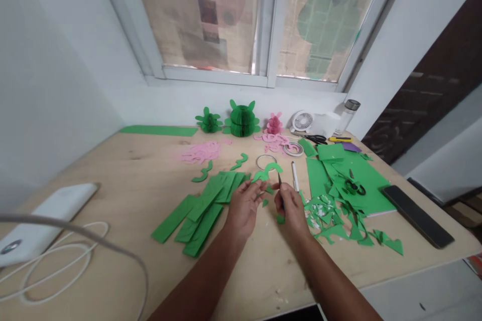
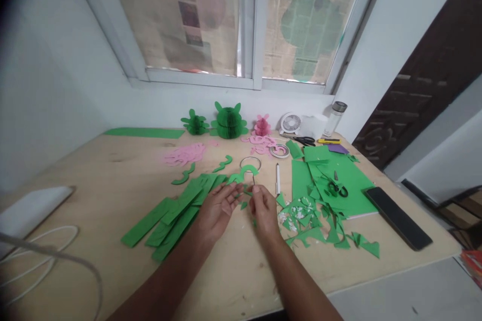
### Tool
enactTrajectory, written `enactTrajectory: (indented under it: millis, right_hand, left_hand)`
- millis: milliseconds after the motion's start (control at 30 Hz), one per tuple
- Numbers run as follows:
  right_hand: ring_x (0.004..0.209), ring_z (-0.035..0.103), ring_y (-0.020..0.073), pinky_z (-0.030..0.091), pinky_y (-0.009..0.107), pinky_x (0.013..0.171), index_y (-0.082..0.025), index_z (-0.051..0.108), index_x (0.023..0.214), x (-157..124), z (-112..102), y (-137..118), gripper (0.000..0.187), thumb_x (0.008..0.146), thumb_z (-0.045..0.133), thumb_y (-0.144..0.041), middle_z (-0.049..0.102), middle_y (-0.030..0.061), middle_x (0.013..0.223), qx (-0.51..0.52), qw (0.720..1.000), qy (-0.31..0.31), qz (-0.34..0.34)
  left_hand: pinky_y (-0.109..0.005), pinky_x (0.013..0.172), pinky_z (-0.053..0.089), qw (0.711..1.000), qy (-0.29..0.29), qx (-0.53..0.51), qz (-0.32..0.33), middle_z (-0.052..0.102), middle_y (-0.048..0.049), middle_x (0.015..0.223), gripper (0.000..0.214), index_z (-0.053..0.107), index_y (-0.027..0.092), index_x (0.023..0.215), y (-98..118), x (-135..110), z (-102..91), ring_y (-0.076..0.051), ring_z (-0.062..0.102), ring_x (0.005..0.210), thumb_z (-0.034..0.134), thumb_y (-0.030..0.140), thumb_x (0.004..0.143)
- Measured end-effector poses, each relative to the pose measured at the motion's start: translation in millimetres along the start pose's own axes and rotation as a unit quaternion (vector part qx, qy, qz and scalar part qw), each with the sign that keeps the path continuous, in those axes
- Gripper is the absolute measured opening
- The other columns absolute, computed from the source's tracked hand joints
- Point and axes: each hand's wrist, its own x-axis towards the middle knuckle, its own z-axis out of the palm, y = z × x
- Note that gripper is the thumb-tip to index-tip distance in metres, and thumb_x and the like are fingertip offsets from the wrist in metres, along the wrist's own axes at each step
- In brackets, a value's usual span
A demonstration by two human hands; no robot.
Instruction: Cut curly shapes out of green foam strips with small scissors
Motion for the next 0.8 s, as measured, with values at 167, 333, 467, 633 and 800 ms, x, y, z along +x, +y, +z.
enactTrajectory:
  millis: [167,333,467,633,800]
  right_hand:
    - [0.042,0.029,0.0093,0.018,0.024,0.041,-0.017,0.061,0.069,-1,4,7,0.054,0.076,0.057,-0.070,0.039,-0.0066,0.045,-0.046,0.997,-0.059,0.024]
    - [0.040,0.025,0.0080,0.014,0.024,0.041,-0.018,0.055,0.062,-3,9,3,0.055,0.071,0.061,-0.072,0.036,-0.0076,0.043,-0.023,0.996,-0.052,0.062]
    - [0.038,0.024,0.0068,0.012,0.024,0.040,-0.018,0.052,0.059,-4,11,-2,0.057,0.068,0.063,-0.073,0.037,-0.0076,0.042,-0.008,0.996,-0.044,0.079]
    - [0.037,0.022,0.0058,0.011,0.024,0.039,-0.019,0.050,0.056,-4,11,-1,0.057,0.068,0.063,-0.073,0.037,-0.0078,0.040,-0.004,0.996,-0.038,0.078]
    - [0.036,0.023,0.0055,0.011,0.024,0.039,-0.019,0.048,0.053,-3,10,-1,0.059,0.067,0.064,-0.074,0.036,-0.0078,0.039,-0.010,0.996,-0.033,0.081]
  left_hand:
    - [-0.031,0.073,0.051,0.999,-0.010,-0.033,0.006,0.072,-0.0043,0.074,0.030,0.055,0.018,0.069,3,0,3.2,-0.019,0.069,0.075,0.081,0.018,0.053]
    - [-0.029,0.071,0.050,0.999,-0.030,-0.009,0.021,0.071,-0.0042,0.072,0.026,0.058,0.016,0.070,4,-4,6.7,-0.018,0.068,0.071,0.080,0.021,0.057]
    - [-0.029,0.073,0.051,0.999,-0.023,0.004,0.033,0.069,-0.0029,0.068,0.024,0.059,0.015,0.067,4,-7,8.9,-0.015,0.066,0.067,0.080,0.020,0.057]
    - [-0.028,0.071,0.050,0.999,-0.022,0.011,0.034,0.068,-0.0022,0.066,0.022,0.059,0.015,0.064,4,-8,10.2,-0.013,0.063,0.063,0.079,0.020,0.056]
    - [-0.025,0.067,0.048,0.999,-0.020,0.024,0.037,0.065,-0.0010,0.063,0.019,0.059,0.014,0.061,3,-5,10.0,-0.011,0.058,0.059,0.077,0.019,0.056]
